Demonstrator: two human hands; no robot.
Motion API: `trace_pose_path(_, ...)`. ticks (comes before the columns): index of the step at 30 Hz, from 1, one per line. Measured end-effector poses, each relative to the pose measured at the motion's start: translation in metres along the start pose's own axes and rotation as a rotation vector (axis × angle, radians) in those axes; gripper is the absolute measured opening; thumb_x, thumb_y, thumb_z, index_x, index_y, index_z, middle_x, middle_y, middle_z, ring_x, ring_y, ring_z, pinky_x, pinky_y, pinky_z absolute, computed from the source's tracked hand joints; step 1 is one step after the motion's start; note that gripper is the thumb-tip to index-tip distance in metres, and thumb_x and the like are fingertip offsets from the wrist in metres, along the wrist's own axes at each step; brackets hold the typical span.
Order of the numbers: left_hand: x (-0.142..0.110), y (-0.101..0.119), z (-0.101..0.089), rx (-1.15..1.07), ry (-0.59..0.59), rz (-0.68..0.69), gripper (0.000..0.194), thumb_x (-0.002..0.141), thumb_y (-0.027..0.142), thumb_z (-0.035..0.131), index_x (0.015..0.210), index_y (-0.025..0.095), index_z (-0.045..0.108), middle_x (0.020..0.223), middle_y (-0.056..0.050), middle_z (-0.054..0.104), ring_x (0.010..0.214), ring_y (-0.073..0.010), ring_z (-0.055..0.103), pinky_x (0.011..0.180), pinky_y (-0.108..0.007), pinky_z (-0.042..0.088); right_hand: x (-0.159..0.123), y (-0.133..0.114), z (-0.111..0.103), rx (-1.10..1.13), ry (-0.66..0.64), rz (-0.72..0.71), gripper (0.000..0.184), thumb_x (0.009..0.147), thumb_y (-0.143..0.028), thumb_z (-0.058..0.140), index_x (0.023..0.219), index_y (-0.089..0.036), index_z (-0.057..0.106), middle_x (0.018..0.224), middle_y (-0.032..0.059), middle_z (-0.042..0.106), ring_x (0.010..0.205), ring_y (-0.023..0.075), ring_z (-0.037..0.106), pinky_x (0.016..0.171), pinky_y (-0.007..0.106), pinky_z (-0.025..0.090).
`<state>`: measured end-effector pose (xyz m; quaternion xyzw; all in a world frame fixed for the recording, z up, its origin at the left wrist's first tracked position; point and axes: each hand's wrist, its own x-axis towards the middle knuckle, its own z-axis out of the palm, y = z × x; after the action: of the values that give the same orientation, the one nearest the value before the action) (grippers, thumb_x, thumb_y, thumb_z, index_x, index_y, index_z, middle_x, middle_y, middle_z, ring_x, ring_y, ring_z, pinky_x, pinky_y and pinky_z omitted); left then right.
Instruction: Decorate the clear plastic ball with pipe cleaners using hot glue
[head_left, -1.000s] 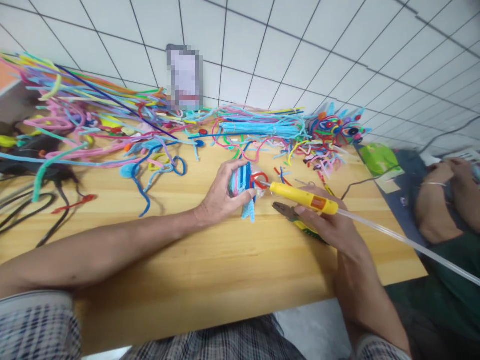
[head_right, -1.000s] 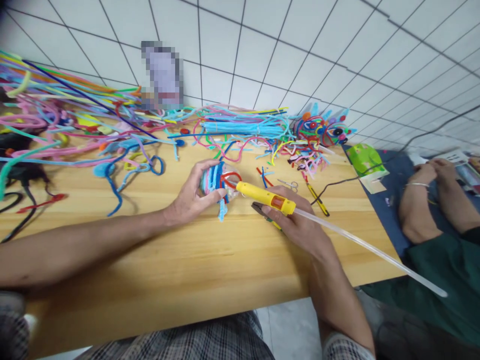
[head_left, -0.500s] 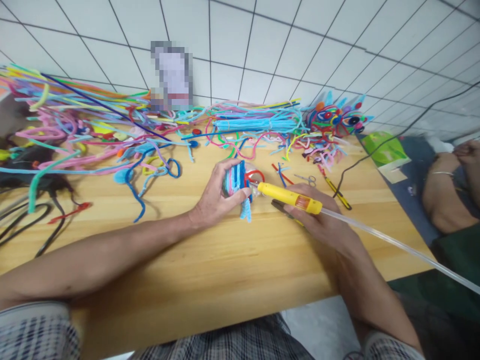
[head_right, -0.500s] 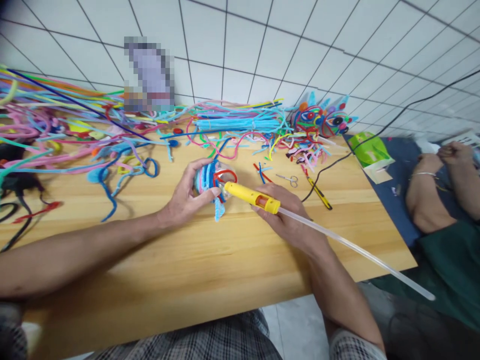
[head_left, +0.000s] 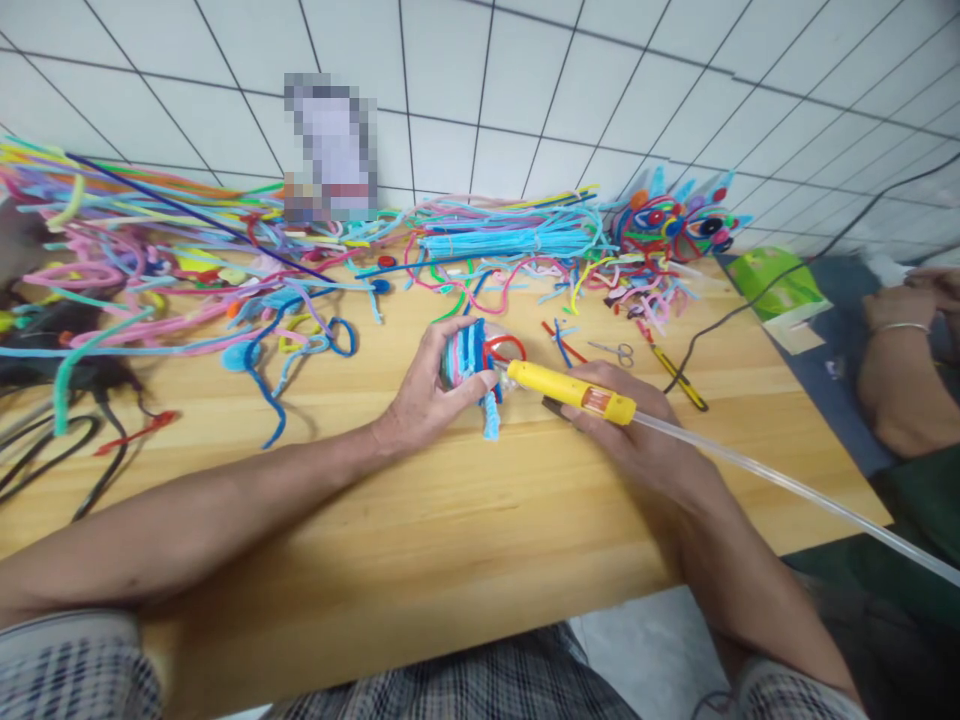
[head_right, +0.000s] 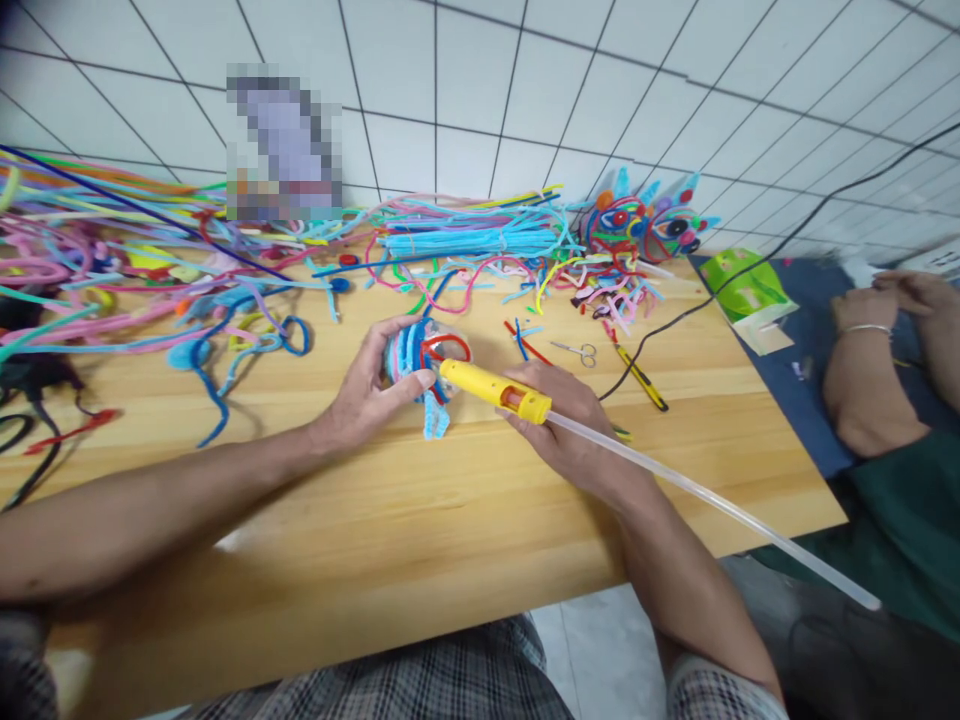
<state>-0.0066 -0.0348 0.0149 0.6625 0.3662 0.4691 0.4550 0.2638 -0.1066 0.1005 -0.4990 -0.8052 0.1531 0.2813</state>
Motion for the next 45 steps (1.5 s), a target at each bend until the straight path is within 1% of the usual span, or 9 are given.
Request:
trace_pose_path(4, 0.000, 0.000, 0.001, -0.015, 0.001, -0.006, 0.066, 0.095, 0.051, 0.081, 0.149, 0.029, 0.050, 0.147, -0.012, 0.060, 0.127, -0.0290, 0.066, 0.115, -0.052, 0.057, 0.000, 0.002, 0.001, -0.013, 0.013, -0.011, 0.020, 0.105, -0.033, 0.067, 0.124, -0.029, 0.072, 0.114, 0.0072, 0.083, 0.104, 0.0282, 0.081, 0.092, 0.046, 0.066)
trace_pose_path(10, 0.001, 0.001, 0.000, 0.005, -0.005, 0.002, 0.066, 0.095, 0.051, 0.080, 0.149, 0.029, 0.050, 0.145, -0.012, 0.061, 0.126, -0.0290, 0.066, 0.115, -0.052, 0.057, 0.001, 0.002, 0.002, -0.041, 0.018, -0.021, 0.022, 0.105, -0.031, 0.067, 0.126, -0.033, 0.072, 0.116, 0.0067, 0.083, 0.106, 0.0306, 0.081, 0.093, 0.049, 0.065)
trace_pose_path(13, 0.001, 0.002, 0.000, 0.004, -0.010, 0.000, 0.066, 0.094, 0.050, 0.081, 0.148, 0.028, 0.050, 0.145, -0.012, 0.061, 0.128, -0.0298, 0.065, 0.117, -0.052, 0.056, 0.001, 0.002, 0.003, -0.039, 0.034, -0.032, 0.021, 0.105, -0.030, 0.067, 0.125, -0.034, 0.072, 0.115, 0.0058, 0.083, 0.104, 0.0296, 0.081, 0.092, 0.047, 0.065)
trace_pose_path(18, 0.001, 0.002, 0.000, -0.012, -0.018, -0.014, 0.067, 0.094, 0.050, 0.082, 0.148, 0.029, 0.050, 0.148, -0.012, 0.060, 0.128, -0.0296, 0.065, 0.116, -0.053, 0.056, 0.001, 0.003, 0.003, -0.055, 0.018, -0.043, 0.016, 0.107, -0.036, 0.066, 0.122, -0.034, 0.071, 0.111, 0.0051, 0.083, 0.099, 0.0291, 0.081, 0.086, 0.046, 0.064)
trace_pose_path(22, 0.000, 0.003, -0.001, 0.004, -0.026, -0.030, 0.066, 0.095, 0.049, 0.080, 0.150, 0.029, 0.049, 0.150, -0.012, 0.059, 0.132, -0.0302, 0.063, 0.117, -0.054, 0.057, 0.000, 0.003, 0.002, -0.042, 0.009, -0.039, 0.015, 0.108, -0.038, 0.065, 0.121, -0.034, 0.072, 0.110, 0.0046, 0.083, 0.098, 0.0283, 0.080, 0.087, 0.045, 0.064)
trace_pose_path(27, 0.000, 0.004, -0.001, 0.007, -0.028, -0.010, 0.065, 0.095, 0.050, 0.081, 0.149, 0.029, 0.051, 0.148, -0.013, 0.060, 0.127, -0.0302, 0.064, 0.116, -0.056, 0.056, 0.001, 0.003, 0.003, -0.056, 0.015, -0.086, 0.015, 0.107, -0.033, 0.066, 0.122, -0.032, 0.070, 0.110, 0.0042, 0.082, 0.097, 0.0262, 0.080, 0.086, 0.042, 0.063)
trace_pose_path(33, 0.002, -0.004, 0.001, -0.043, 0.007, 0.061, 0.067, 0.093, 0.053, 0.085, 0.147, 0.028, 0.056, 0.137, -0.010, 0.064, 0.115, -0.0268, 0.067, 0.103, -0.046, 0.059, 0.000, 0.002, 0.003, -0.088, 0.006, -0.084, 0.014, 0.109, -0.033, 0.064, 0.121, -0.029, 0.069, 0.110, 0.0051, 0.081, 0.097, 0.0249, 0.078, 0.085, 0.040, 0.062)
trace_pose_path(36, 0.002, -0.007, 0.001, -0.046, 0.017, 0.077, 0.066, 0.093, 0.052, 0.086, 0.147, 0.028, 0.057, 0.136, -0.009, 0.064, 0.115, -0.0263, 0.066, 0.102, -0.045, 0.059, -0.001, 0.002, 0.002, -0.094, 0.013, -0.098, 0.014, 0.110, -0.033, 0.063, 0.122, -0.027, 0.069, 0.108, 0.0059, 0.080, 0.099, 0.0254, 0.078, 0.086, 0.039, 0.062)
trace_pose_path(45, 0.002, -0.009, 0.000, -0.051, 0.009, 0.087, 0.066, 0.094, 0.052, 0.086, 0.148, 0.029, 0.058, 0.138, -0.010, 0.064, 0.116, -0.0268, 0.066, 0.104, -0.048, 0.059, 0.000, -0.001, -0.001, -0.104, 0.000, -0.113, 0.010, 0.110, -0.030, 0.063, 0.119, -0.026, 0.066, 0.106, 0.0059, 0.080, 0.098, 0.0246, 0.079, 0.083, 0.038, 0.062)
